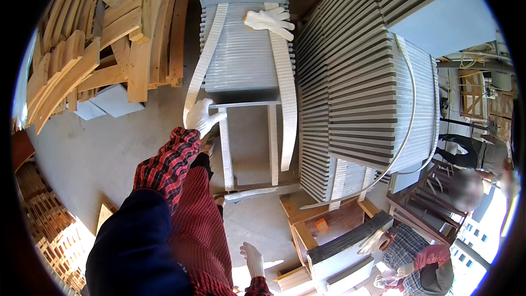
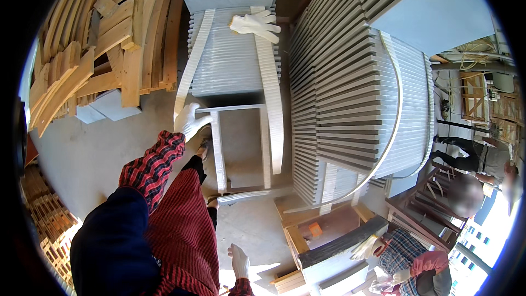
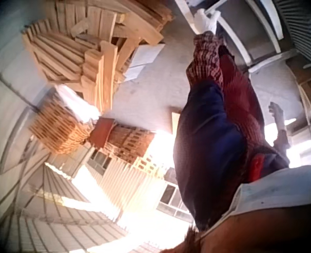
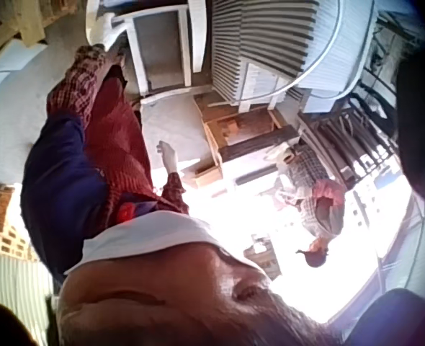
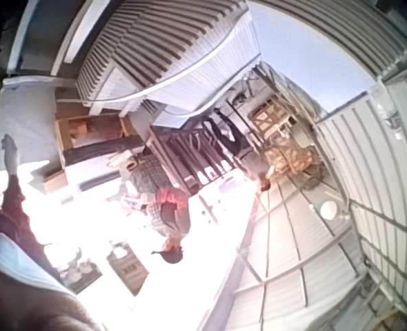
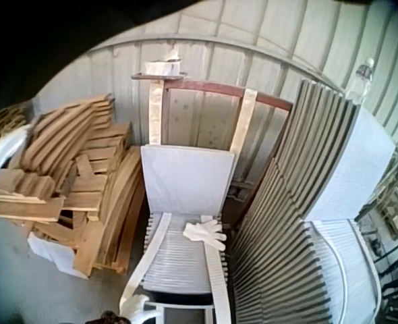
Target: The person wraps rectangular boxes with plastic wrap and tape, working alongside a coworker in a warehouse. They handle boxes, apply plastic wrap, and use tape to secure the wrapping.
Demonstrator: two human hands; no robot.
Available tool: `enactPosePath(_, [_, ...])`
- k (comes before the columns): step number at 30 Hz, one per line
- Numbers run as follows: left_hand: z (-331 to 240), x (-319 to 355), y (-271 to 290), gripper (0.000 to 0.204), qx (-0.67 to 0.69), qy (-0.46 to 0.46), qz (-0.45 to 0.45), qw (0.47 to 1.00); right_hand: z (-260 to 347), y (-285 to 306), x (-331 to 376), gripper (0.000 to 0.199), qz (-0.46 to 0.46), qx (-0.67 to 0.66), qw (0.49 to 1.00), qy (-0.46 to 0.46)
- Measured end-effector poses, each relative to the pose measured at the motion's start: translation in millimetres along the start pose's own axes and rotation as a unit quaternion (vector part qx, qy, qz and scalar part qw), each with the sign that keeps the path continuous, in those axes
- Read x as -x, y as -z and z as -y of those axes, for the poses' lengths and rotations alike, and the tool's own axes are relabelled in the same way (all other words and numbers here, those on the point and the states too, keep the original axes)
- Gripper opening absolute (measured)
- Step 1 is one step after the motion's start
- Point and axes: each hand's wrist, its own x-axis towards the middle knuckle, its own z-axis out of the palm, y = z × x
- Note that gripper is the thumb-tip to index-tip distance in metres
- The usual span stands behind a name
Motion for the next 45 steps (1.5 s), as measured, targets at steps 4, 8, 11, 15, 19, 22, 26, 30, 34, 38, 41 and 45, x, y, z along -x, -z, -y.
enactPosePath(4, [-35,-36,-1,0.047,-0.217,-0.093,0.172,0.956,-6,-5,-7,0.056,-0.006,0.011,1.0,-0.017])
enactPosePath(8, [-82,-79,-35,0.044,-0.214,-0.119,0.298,0.923,24,-15,3,0.056,-0.051,-0.003,0.999,-0.018])
enactPosePath(11, [-65,-90,-70,0.027,-0.242,-0.179,0.305,0.904,54,-27,24,0.053,-0.069,-0.058,0.996,0.001])
enactPosePath(15, [-63,-94,-65,0.031,-0.279,-0.192,0.332,0.88,86,-50,41,0.054,-0.035,-0.061,0.997,0.044])
enactPosePath(19, [-82,-80,-37,0.035,-0.305,-0.183,0.349,0.867,58,-65,58,0.052,-0.057,-0.104,0.99,0.071])
enactPosePath(22, [-98,-57,-2,0.046,-0.293,-0.145,0.363,0.872,30,-65,68,0.052,-0.089,-0.114,0.987,0.068])
enactPosePath(26, [-82,-11,27,0.053,-0.245,-0.108,0.345,0.899,-9,-56,77,0.052,-0.097,-0.149,0.981,0.081])
enactPosePath(30, [-105,58,76,0.049,-0.163,-0.098,0.298,0.935,-90,-67,74,0.051,-0.121,-0.2,0.965,0.117])
enactPosePath(34, [-117,125,121,0.043,-0.036,-0.079,0.278,0.957,-190,-59,66,0.042,-0.216,-0.221,0.933,0.185])
enactPosePath(38, [-161,221,192,0.038,0.072,-0.087,0.28,0.953,-293,-23,66,0.049,-0.197,-0.239,0.945,0.106])
enactPosePath(41, [-215,305,220,0.04,0.132,-0.05,0.307,0.941,-330,8,99,0.048,-0.196,-0.296,0.921,0.163])
enactPosePath(45, [-242,374,216,0.041,0.224,-0.04,0.405,0.886,-339,23,74,0.042,-0.123,-0.434,0.874,0.183])
